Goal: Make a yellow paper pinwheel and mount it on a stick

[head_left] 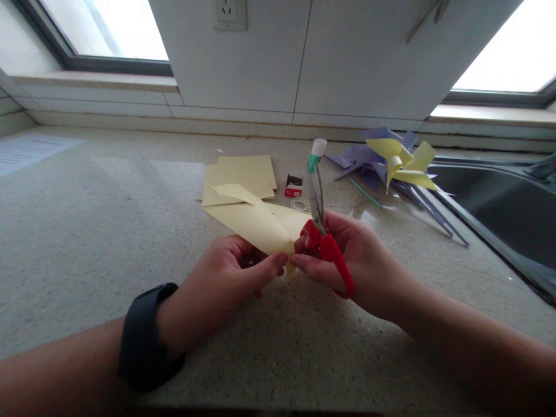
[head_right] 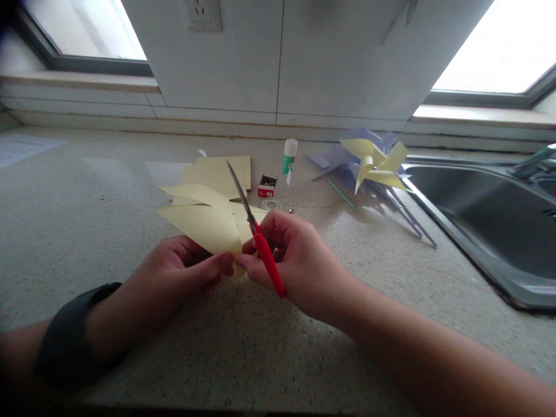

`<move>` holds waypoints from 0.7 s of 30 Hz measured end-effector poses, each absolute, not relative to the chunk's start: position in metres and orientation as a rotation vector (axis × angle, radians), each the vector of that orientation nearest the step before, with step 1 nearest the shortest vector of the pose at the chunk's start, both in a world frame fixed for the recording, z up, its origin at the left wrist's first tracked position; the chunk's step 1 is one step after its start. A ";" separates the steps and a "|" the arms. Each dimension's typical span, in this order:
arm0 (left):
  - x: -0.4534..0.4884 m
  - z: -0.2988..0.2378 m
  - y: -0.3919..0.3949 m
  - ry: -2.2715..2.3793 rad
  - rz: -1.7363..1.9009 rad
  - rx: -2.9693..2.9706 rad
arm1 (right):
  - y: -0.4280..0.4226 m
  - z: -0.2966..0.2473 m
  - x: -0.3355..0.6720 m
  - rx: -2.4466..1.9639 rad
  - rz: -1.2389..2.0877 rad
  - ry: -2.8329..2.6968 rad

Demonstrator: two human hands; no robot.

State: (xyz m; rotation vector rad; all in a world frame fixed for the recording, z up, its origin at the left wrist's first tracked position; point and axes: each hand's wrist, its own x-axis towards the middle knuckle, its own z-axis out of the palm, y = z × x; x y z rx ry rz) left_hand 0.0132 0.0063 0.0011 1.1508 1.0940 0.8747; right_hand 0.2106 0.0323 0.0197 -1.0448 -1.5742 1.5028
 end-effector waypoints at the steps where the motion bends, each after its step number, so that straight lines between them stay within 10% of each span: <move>1: 0.013 0.001 0.006 1.090 0.869 1.160 | 0.032 0.020 0.211 -1.039 1.504 -1.574; 21: 0.010 -0.005 0.008 1.107 1.084 1.012 | 0.037 0.036 0.258 -1.260 1.905 -1.875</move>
